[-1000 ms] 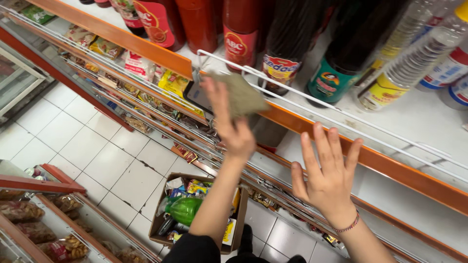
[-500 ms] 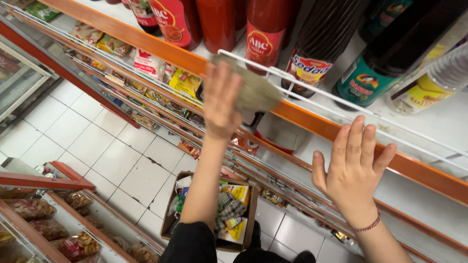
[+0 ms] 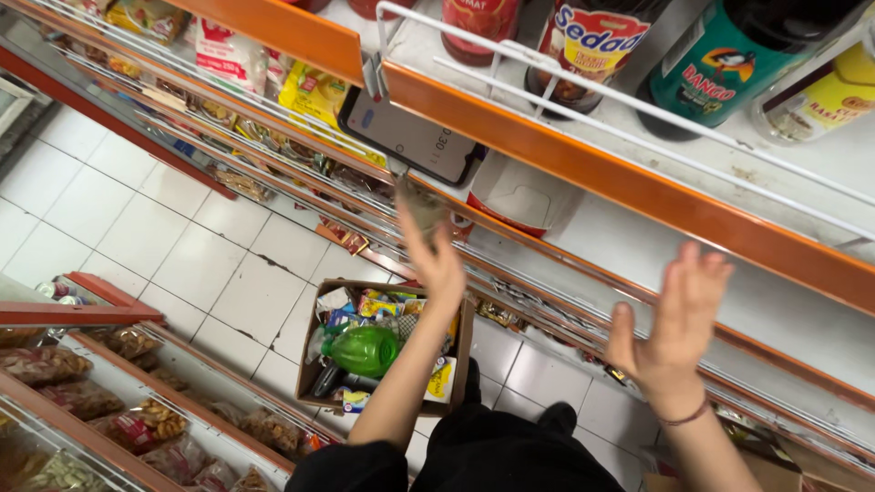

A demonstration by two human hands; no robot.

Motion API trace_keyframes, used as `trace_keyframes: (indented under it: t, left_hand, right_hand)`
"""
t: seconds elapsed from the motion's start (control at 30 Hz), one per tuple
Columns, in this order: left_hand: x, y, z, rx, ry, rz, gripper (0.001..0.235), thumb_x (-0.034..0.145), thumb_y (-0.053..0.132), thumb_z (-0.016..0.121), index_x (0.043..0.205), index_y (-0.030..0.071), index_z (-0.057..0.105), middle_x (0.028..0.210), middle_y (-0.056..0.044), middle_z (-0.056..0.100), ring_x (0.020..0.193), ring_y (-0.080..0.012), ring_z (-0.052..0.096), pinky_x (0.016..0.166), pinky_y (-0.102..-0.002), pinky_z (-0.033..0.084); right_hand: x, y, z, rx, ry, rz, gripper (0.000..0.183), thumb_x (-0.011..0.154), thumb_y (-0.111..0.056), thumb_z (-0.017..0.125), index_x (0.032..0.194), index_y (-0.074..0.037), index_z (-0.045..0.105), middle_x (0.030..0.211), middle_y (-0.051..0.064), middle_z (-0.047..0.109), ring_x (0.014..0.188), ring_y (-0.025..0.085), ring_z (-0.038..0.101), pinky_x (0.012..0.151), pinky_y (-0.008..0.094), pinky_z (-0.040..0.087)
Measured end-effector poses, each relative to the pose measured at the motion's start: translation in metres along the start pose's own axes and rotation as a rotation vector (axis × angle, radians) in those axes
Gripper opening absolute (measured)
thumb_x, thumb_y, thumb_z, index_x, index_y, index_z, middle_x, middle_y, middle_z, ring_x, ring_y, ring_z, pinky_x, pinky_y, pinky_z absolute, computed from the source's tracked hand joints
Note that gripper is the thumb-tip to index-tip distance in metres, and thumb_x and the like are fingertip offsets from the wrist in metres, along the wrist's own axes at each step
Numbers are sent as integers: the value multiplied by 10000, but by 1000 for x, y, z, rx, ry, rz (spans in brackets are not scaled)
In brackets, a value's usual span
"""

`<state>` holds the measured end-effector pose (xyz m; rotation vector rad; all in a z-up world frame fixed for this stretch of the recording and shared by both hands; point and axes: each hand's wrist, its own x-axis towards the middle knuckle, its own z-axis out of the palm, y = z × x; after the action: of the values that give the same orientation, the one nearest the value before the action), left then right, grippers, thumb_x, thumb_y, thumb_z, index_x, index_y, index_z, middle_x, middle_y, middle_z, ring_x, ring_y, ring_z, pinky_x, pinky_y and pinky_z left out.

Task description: The person cleans the front edges of grocery store shelves using a spray bottle and a cloth. They spray the shelf edges and wipe them down repeatedly, moving along the aisle. The person also picks up a small box of cheese, scans it with a handheld scanner, and places it back on the shelf.

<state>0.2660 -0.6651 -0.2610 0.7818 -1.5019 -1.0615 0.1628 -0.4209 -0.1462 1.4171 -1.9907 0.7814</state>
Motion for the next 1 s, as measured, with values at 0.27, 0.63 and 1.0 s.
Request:
trace_keyframes:
  t: [0.27,0.63,1.0]
  left_hand:
    - [-63,-29,70,-29,-22,242,791,911,-124,418,1642,154,297,1762,-201,4,1640,-442,-4,1347,-569,50]
    - [1,-49,35,-2,104,119,683,1044,66,477,1678,140,234,1773,-212,42,1668,-408,46,1375,-546,103]
    - [-120,-85,77,201,-437,712,680,908,-52,572,1552,156,502,1757,-139,35,1640,-388,-39,1348,-562,45]
  right_hand:
    - [-44,-10,23,5,-115,177,709,908,-22,642,1550,87,361,1619,300,367,1567,456,272,1295,628,172]
    - [-60,-2,26,-37,-173,290,703,901,-22,634,1542,93,368,1625,275,366,1567,452,269,1285,633,164]
    - [-81,10,10,-105,-176,375,714,908,-16,625,1559,86,351,1638,271,353,1578,438,247,1290,622,173]
